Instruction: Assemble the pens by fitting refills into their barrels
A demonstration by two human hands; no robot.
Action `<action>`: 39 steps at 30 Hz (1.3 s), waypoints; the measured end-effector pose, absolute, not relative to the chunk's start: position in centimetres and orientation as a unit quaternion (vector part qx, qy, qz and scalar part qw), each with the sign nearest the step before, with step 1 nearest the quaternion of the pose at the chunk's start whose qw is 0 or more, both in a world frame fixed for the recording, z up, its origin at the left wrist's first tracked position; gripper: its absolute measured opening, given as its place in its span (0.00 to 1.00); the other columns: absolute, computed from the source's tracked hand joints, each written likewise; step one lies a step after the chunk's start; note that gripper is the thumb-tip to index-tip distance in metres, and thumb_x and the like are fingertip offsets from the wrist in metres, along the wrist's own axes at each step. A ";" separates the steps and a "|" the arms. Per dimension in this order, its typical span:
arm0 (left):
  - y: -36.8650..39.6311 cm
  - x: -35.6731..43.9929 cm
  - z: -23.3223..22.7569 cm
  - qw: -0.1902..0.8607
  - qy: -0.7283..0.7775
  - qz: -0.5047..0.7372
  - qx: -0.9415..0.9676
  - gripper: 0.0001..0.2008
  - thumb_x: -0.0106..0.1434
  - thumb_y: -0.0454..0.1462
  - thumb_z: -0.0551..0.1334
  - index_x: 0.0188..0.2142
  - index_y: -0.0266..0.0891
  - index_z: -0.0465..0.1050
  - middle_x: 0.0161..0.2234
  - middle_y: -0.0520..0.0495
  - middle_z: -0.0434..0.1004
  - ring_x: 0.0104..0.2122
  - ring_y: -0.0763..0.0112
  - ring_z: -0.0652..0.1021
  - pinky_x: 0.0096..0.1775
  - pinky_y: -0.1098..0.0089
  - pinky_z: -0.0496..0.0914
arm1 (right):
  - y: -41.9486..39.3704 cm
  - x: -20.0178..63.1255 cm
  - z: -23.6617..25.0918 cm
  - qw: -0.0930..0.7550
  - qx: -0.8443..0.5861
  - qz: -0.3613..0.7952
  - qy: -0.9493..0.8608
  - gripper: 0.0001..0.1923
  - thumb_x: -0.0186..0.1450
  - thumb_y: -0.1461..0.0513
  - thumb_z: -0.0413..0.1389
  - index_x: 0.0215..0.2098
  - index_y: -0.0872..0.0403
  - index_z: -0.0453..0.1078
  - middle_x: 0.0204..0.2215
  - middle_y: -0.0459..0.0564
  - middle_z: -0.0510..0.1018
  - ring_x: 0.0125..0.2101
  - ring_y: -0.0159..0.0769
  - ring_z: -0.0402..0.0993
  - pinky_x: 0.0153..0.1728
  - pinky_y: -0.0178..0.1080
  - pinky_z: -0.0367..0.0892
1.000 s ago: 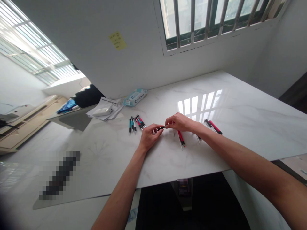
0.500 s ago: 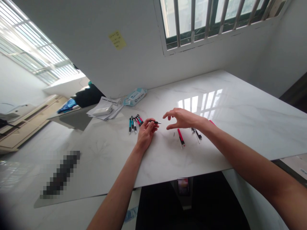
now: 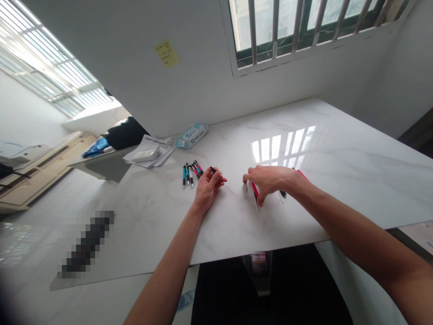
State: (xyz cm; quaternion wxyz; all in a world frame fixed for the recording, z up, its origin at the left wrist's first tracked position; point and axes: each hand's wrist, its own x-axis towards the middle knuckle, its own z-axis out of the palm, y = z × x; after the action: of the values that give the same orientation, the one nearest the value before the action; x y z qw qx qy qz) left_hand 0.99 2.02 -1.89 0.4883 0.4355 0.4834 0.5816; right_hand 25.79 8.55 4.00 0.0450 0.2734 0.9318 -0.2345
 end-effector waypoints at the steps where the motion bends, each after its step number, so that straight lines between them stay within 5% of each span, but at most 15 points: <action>1: 2.0 1.0 -1.9 0.488 0.483 0.584 0.433 0.23 0.57 0.51 0.74 0.41 0.40 0.70 0.35 0.53 0.74 0.33 0.74 0.81 0.36 0.74 0.73 | 8.5 25.8 4.0 0.044 0.271 -0.233 0.933 0.39 0.46 0.50 0.75 0.54 0.50 0.76 0.44 0.55 0.78 0.43 0.51 0.75 0.37 0.44 0.68; 11: 2.3 0.8 -2.4 0.474 0.509 0.566 0.443 0.22 0.54 0.49 0.76 0.42 0.39 0.80 0.35 0.49 0.80 0.31 0.73 0.81 0.37 0.71 0.73 | 8.9 26.0 3.5 0.015 0.281 -0.222 0.934 0.35 0.51 0.53 0.73 0.56 0.51 0.75 0.44 0.56 0.80 0.44 0.52 0.77 0.38 0.45 0.69; 18: 2.2 0.9 -2.3 0.468 0.509 0.566 0.449 0.21 0.54 0.49 0.76 0.42 0.39 0.81 0.34 0.49 0.80 0.30 0.73 0.79 0.36 0.71 0.73 | 9.1 26.3 3.7 0.020 0.294 -0.238 0.926 0.42 0.48 0.51 0.75 0.59 0.50 0.73 0.46 0.56 0.79 0.45 0.54 0.77 0.40 0.45 0.69; 26: 2.3 0.8 -2.7 0.467 0.503 0.571 0.449 0.20 0.55 0.47 0.76 0.43 0.38 0.82 0.33 0.48 0.80 0.30 0.73 0.79 0.37 0.70 0.73 | 8.7 26.1 3.5 0.032 0.303 -0.186 0.934 0.31 0.52 0.62 0.67 0.54 0.51 0.75 0.44 0.55 0.78 0.39 0.47 0.76 0.33 0.43 0.66; 35: 1.7 1.3 -1.3 0.463 0.515 0.531 0.489 0.24 0.55 0.49 0.76 0.45 0.35 0.83 0.30 0.47 0.80 0.28 0.72 0.77 0.37 0.69 0.71 | 7.5 23.3 4.5 -0.197 0.204 -0.114 0.952 0.35 0.61 0.64 0.61 0.66 0.47 0.62 0.61 0.58 0.70 0.50 0.50 0.73 0.44 0.48 0.73; 39: 1.5 1.2 -1.0 0.464 0.504 0.513 0.517 0.19 0.57 0.49 0.75 0.35 0.34 0.83 0.27 0.48 0.78 0.29 0.73 0.75 0.36 0.70 0.69 | 6.9 22.3 3.7 -0.222 0.171 -0.116 0.953 0.36 0.61 0.67 0.60 0.66 0.48 0.61 0.61 0.58 0.69 0.49 0.49 0.74 0.46 0.50 0.76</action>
State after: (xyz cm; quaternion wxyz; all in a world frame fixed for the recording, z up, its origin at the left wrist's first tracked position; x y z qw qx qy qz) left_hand 1.23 1.53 -0.98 0.4643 0.5172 0.5040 0.5128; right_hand 22.30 6.93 3.72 -0.2221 0.1712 0.9528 -0.1163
